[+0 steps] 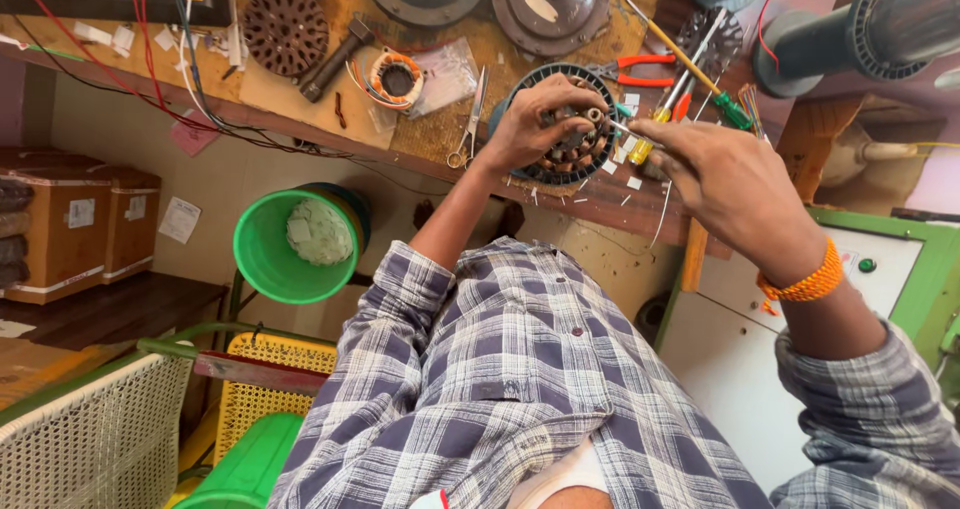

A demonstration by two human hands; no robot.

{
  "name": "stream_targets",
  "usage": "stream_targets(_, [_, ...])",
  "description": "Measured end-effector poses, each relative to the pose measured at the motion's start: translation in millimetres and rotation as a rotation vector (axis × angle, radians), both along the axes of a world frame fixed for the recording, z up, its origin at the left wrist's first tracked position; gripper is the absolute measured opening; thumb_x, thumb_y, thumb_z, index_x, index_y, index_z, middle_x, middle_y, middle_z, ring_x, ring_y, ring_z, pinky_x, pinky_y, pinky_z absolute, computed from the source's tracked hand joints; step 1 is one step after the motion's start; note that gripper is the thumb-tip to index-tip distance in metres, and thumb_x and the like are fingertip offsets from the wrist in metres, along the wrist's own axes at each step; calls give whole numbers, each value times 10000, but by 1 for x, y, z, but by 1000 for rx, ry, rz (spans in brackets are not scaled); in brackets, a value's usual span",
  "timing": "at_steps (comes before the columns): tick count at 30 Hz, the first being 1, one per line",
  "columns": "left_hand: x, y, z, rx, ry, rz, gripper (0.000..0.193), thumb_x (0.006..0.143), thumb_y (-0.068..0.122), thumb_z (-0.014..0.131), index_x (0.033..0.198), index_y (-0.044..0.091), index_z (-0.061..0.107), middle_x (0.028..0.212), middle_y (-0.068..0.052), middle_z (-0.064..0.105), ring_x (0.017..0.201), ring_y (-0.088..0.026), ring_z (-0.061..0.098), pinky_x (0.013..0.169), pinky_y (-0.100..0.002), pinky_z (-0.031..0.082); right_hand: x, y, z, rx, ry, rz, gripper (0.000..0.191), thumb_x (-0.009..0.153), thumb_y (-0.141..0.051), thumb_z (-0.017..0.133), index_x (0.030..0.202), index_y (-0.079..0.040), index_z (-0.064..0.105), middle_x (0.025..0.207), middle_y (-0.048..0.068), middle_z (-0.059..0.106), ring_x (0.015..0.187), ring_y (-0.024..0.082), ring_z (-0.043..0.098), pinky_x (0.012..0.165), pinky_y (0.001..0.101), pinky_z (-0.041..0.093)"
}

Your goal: The person works on a motor stator at a cluttered workbench, using pliers and a screwdriver to adjust and trim copper windings. The person repeatedly rotates the stator and manipulates individual coils with tools.

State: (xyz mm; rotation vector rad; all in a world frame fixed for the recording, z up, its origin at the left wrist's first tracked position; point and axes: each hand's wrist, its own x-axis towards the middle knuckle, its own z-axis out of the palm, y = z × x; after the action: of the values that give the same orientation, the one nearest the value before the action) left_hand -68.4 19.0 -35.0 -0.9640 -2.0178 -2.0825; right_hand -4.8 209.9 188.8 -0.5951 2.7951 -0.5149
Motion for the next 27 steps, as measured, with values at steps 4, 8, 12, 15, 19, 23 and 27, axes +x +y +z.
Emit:
stream_targets(4, [0,3,-5,-26,-69,-1,262,924,240,796,1162,141,746,1015,2,734,928,-153,655,828,-318,546,-7,-9,-8,119,37,-22,336,973,-162,652,1300,-150,728,993,133,726,880,344,684,734,458,530])
stream_targets(8, [-2,4,-5,-11,-69,-3,260,917,237,796,1151,136,749,992,4,739,925,-156,653,852,-324,547,-17,-14,-9,196,63,-10,237,973,-230,674,1184,-174,768,983,99,743,853,327,699,712,448,548])
stream_targets(12, [-1,2,-2,-7,-55,-6,255,931,229,782,1160,127,741,1035,-4,743,968,-161,662,877,-331,548,-26,-21,-10,348,46,30,252,959,-256,662,1175,-194,775,921,102,732,811,326,701,672,455,543])
stream_targets(15, [0,1,-1,-12,-85,-18,261,916,234,783,1144,120,728,1030,-13,727,966,-173,652,869,-334,539,-24,-23,-12,378,41,26,266,967,-256,645,1202,-181,746,888,121,720,785,337,697,656,466,538])
stream_targets(19, [3,1,0,-88,-19,-30,248,936,212,776,1154,111,716,949,-25,665,935,-197,588,904,-367,504,-12,-21,-15,257,53,38,264,998,-211,594,1227,-124,692,897,143,718,771,357,694,633,484,531])
stream_targets(23, [3,0,3,-55,32,-17,230,957,190,749,1163,112,683,1000,-36,660,987,-212,582,918,-376,485,-26,-18,-15,319,-24,102,276,1022,-253,565,1221,-105,685,845,173,707,737,395,677,630,516,533])
stream_targets(27, [1,-2,9,-84,-41,-46,299,942,145,736,1240,131,717,914,-33,647,900,-221,549,875,-370,492,-48,-19,-9,301,-190,62,279,1035,-249,534,1230,-130,693,839,176,716,750,393,684,682,529,541])
